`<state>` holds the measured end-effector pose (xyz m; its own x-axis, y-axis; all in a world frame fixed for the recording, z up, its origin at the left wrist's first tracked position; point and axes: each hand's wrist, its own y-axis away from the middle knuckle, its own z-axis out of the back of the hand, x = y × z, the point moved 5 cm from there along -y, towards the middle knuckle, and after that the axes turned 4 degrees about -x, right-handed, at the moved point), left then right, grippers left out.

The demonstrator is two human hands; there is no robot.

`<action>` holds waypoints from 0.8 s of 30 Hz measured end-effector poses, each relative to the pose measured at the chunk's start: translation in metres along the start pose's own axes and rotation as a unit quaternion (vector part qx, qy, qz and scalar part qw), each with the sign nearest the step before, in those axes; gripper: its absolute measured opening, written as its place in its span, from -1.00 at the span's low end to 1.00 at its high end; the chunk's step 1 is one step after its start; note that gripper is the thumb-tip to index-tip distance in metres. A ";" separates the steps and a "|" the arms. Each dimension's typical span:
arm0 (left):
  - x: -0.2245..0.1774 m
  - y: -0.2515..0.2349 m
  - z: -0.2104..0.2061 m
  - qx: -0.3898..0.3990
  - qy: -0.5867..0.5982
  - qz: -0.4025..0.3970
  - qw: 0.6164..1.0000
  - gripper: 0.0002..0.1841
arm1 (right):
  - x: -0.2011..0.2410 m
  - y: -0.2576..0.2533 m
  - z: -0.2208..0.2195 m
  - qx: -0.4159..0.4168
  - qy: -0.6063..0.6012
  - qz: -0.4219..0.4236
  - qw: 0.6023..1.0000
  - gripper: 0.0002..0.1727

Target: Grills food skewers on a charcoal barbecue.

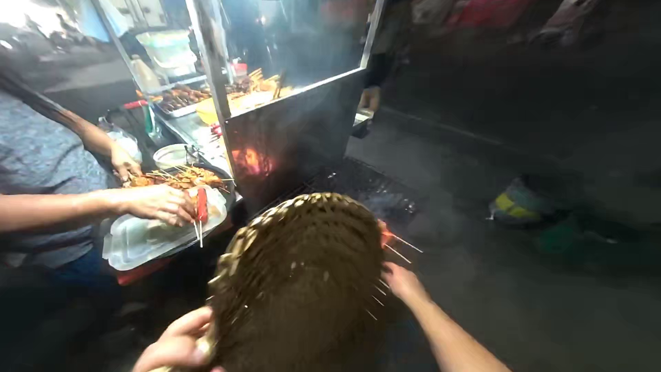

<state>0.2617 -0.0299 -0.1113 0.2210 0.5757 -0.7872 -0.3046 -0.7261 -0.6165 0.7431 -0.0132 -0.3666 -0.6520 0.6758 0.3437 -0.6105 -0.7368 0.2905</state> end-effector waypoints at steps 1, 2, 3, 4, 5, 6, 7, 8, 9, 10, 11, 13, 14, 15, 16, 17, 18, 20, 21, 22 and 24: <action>0.011 -0.002 -0.018 0.005 -0.037 -0.011 0.999 -0.72 | 0.001 0.001 0.006 -0.001 -0.014 0.013 1.000 -0.61; 0.019 -0.003 -0.032 0.010 -0.059 -0.020 0.998 -0.74 | 0.002 0.003 0.012 -0.002 -0.026 0.019 0.999 -0.64; 0.026 -0.003 -0.042 0.014 -0.061 -0.018 0.998 -0.76 | 0.004 0.005 0.016 0.002 -0.037 0.022 0.999 -0.64; 0.032 -0.004 -0.050 0.013 -0.056 -0.014 0.998 -0.77 | 0.005 0.005 0.018 0.016 -0.043 0.023 0.999 -0.63; 0.036 -0.003 -0.056 0.009 -0.053 -0.008 0.999 -0.77 | 0.004 0.007 0.016 0.044 -0.050 0.025 0.997 -0.60; 0.039 -0.003 -0.060 0.007 -0.052 -0.007 0.999 -0.77 | 0.002 0.007 0.008 0.077 -0.066 0.023 0.995 -0.56; 0.041 -0.003 -0.064 0.006 -0.054 -0.008 0.998 -0.78 | -0.003 0.006 -0.001 0.107 -0.088 0.019 0.990 -0.52; 0.043 -0.004 -0.066 0.007 -0.055 -0.010 0.998 -0.78 | -0.006 0.004 -0.010 0.131 -0.110 0.023 0.985 -0.51; 0.044 -0.004 -0.068 0.004 -0.051 -0.011 0.999 -0.78 | -0.007 0.003 -0.013 0.144 -0.122 0.028 0.982 -0.52; 0.043 -0.003 -0.068 0.000 -0.051 -0.014 0.999 -0.78 | -0.007 0.003 -0.011 0.142 -0.129 0.033 0.981 -0.56; 0.042 -0.002 -0.066 0.001 -0.064 -0.022 0.998 -0.78 | -0.008 0.003 -0.008 0.131 -0.143 0.034 0.980 -0.61; 0.040 0.000 -0.060 -0.004 -0.092 -0.036 0.995 -0.78 | -0.013 0.005 -0.008 0.109 -0.197 0.022 0.974 -0.65; 0.038 0.001 -0.057 -0.011 -0.097 -0.034 0.995 -0.77 | -0.015 0.007 -0.010 0.106 -0.224 0.005 0.969 -0.66; 0.037 0.003 -0.054 -0.020 -0.097 -0.031 0.995 -0.77 | -0.016 0.012 -0.015 0.106 -0.243 -0.018 0.964 -0.67; 0.036 0.005 -0.051 -0.026 -0.096 -0.030 0.995 -0.76 | -0.015 0.019 -0.020 0.120 -0.252 -0.042 0.959 -0.66; 0.035 0.008 -0.048 -0.031 -0.096 -0.032 0.994 -0.77 | -0.013 0.025 -0.026 0.143 -0.261 -0.066 0.952 -0.65; 0.033 0.010 -0.044 -0.032 -0.097 -0.036 0.994 -0.76 | -0.010 0.030 -0.031 0.162 -0.269 -0.080 0.946 -0.65; 0.029 0.017 -0.033 -0.032 -0.096 -0.034 0.994 -0.75 | -0.009 0.033 -0.032 0.164 -0.282 -0.080 0.942 -0.64; 0.026 0.021 -0.026 -0.034 -0.097 -0.030 0.994 -0.75 | -0.010 0.033 -0.029 0.154 -0.295 -0.079 0.940 -0.66; 0.023 0.024 -0.018 -0.036 -0.097 -0.029 0.994 -0.74 | -0.011 0.033 -0.026 0.145 -0.320 -0.085 0.932 -0.68; 0.018 0.031 -0.003 -0.047 -0.106 -0.033 0.993 -0.73 | -0.015 0.035 -0.022 0.133 -0.378 -0.104 0.910 -0.71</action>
<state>0.2587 -0.0429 -0.1448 0.0343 0.6821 -0.7305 -0.2055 -0.7105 -0.6731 0.7211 -0.0486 -0.3815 0.0219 0.6687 0.7432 -0.4897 -0.6409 0.5911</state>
